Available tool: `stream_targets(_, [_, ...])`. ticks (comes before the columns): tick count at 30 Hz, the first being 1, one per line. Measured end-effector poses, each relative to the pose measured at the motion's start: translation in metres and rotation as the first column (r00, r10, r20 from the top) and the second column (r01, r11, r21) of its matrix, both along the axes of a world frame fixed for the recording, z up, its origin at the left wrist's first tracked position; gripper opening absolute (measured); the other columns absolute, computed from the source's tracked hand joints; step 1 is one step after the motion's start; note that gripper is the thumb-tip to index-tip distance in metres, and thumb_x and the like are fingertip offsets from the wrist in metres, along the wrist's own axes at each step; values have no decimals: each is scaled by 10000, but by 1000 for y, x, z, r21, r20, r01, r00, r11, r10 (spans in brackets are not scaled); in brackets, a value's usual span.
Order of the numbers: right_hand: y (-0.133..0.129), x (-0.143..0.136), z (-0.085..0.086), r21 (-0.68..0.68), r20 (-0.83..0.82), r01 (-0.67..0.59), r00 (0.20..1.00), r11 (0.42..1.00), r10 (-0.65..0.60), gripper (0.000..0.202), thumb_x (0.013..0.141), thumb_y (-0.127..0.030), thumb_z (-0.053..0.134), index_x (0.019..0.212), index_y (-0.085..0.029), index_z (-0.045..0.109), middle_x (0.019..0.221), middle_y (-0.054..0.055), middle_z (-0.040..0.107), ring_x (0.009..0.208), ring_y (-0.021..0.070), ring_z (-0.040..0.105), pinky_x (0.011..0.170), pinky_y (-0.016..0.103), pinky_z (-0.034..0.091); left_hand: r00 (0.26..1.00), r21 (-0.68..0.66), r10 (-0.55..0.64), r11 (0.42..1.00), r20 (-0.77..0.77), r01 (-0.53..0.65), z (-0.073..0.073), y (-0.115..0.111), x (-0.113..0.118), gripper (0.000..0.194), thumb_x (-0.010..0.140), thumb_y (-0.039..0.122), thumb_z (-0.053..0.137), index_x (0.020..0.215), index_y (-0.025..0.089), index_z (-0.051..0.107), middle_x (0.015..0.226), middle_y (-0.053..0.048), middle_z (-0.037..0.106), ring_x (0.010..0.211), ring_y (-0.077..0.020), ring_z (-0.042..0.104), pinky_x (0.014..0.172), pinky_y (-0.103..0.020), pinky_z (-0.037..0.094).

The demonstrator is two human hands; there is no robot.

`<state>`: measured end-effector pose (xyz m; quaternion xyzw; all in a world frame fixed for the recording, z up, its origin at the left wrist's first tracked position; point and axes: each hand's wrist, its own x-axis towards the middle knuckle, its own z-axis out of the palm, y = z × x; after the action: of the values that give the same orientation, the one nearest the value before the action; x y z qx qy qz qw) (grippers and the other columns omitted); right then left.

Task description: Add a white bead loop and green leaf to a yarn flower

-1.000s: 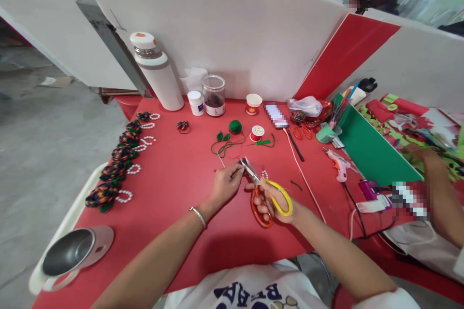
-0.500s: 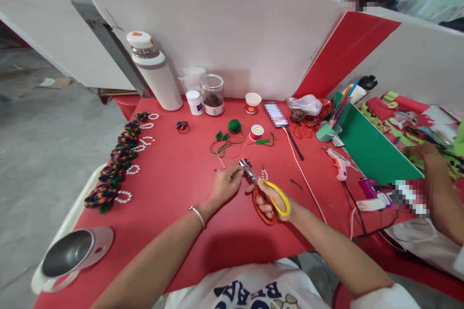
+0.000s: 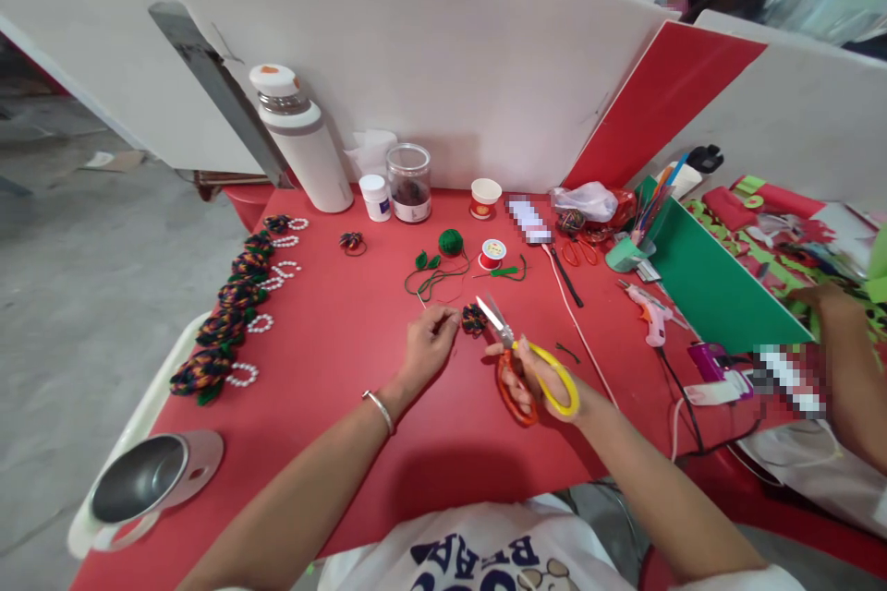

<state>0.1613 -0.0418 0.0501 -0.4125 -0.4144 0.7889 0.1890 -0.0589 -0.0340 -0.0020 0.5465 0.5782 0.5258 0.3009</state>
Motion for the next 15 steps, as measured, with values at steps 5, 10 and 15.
stream_targets(5, [21,61,22,536,644,-129,702,834,-305,705,784,-678,672,1322,-231,580,906,64,669,669,188,612,573,287,464,991,122,130,984,-4,-129,7,2,-19,206,884,349,616,972,185,705,997,-68,671,712,-137,609,609,-263,503])
stream_targets(10, [36,121,6,518,828,-449,50,728,-559,626,870,-564,580,1387,-212,560,1161,169,694,998,335,671,727,380,486,963,189,218,964,-159,-187,16,-6,-47,234,953,274,503,888,187,710,957,-75,679,880,-179,636,743,-293,515])
stream_targets(15, [33,143,-6,476,804,-541,-51,693,-592,583,928,-498,509,1399,-157,556,1099,202,705,995,347,662,736,404,491,897,114,182,982,-402,-149,3,-16,-66,136,883,260,602,922,205,720,993,-60,657,757,-158,611,647,-272,484])
